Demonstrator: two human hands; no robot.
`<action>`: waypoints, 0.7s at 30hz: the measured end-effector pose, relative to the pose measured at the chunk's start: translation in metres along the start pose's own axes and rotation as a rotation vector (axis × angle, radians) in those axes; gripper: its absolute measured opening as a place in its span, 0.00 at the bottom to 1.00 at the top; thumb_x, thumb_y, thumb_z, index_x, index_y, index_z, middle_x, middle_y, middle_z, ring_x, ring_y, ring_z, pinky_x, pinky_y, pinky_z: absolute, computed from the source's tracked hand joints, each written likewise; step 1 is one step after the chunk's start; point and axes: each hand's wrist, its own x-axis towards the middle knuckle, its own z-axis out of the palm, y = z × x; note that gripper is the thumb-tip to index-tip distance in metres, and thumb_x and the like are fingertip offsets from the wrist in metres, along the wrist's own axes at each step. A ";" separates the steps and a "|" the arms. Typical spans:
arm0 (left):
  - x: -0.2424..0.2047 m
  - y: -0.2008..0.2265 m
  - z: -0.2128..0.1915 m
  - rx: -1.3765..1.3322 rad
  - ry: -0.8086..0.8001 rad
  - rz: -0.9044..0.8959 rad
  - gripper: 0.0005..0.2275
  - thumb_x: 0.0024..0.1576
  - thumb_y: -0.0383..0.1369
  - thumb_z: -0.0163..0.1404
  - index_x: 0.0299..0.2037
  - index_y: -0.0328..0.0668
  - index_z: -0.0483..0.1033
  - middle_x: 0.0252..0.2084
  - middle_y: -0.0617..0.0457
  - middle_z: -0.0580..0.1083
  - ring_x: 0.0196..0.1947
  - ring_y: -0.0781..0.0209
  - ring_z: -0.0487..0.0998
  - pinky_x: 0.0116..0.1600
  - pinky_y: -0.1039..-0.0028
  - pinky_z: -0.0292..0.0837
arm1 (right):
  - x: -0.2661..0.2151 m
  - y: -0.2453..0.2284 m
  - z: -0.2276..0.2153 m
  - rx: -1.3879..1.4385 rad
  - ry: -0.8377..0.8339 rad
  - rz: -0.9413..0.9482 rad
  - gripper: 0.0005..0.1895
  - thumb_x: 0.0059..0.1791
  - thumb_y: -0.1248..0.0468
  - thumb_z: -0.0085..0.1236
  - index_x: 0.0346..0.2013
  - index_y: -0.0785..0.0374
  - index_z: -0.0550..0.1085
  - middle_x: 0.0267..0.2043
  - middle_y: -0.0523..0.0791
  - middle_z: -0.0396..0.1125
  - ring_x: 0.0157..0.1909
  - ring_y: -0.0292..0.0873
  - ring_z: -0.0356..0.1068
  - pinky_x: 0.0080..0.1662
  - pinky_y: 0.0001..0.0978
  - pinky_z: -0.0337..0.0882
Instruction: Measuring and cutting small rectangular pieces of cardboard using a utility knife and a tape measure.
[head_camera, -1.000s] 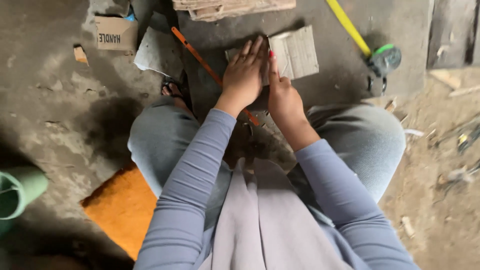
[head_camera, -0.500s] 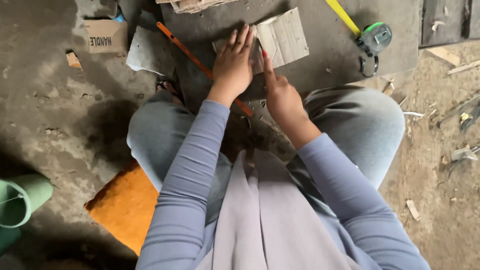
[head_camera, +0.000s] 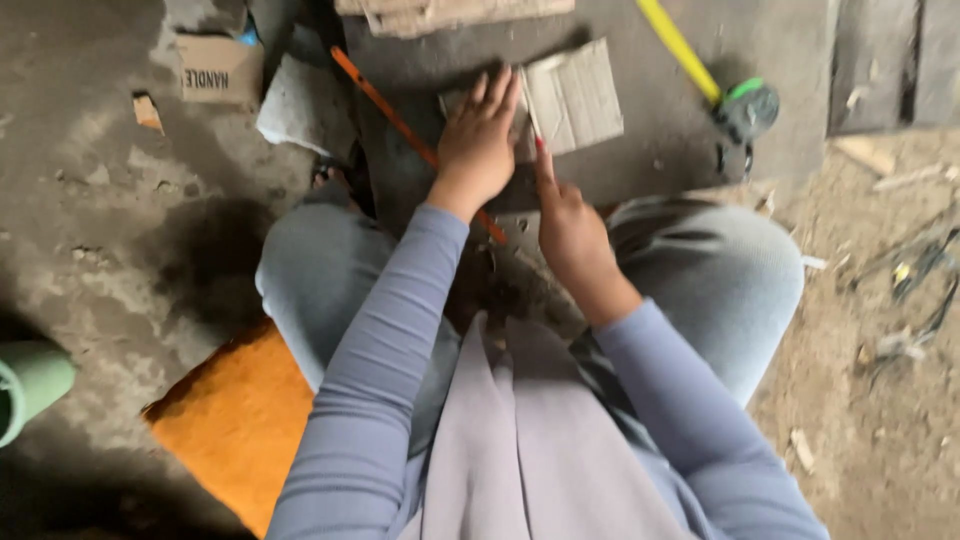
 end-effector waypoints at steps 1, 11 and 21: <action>0.006 0.002 -0.009 -0.001 0.019 -0.002 0.23 0.56 0.29 0.36 0.61 0.44 0.41 0.64 0.54 0.43 0.63 0.52 0.43 0.63 0.65 0.44 | 0.009 0.005 0.002 -0.010 0.011 -0.013 0.38 0.40 0.77 0.38 0.63 0.58 0.42 0.24 0.52 0.57 0.14 0.51 0.54 0.16 0.40 0.55; -0.006 -0.003 0.008 0.033 -0.030 -0.013 0.22 0.59 0.32 0.32 0.62 0.46 0.38 0.64 0.56 0.40 0.63 0.55 0.40 0.64 0.65 0.43 | -0.003 0.006 0.008 0.143 -0.027 0.009 0.38 0.41 0.76 0.37 0.63 0.57 0.40 0.25 0.54 0.58 0.18 0.56 0.55 0.20 0.45 0.55; 0.002 0.005 -0.009 -0.036 -0.131 -0.069 0.22 0.58 0.33 0.29 0.62 0.46 0.36 0.64 0.59 0.38 0.64 0.56 0.36 0.64 0.66 0.36 | 0.012 0.015 0.019 0.140 -0.055 0.070 0.36 0.43 0.78 0.37 0.63 0.59 0.40 0.20 0.50 0.54 0.15 0.47 0.48 0.18 0.37 0.50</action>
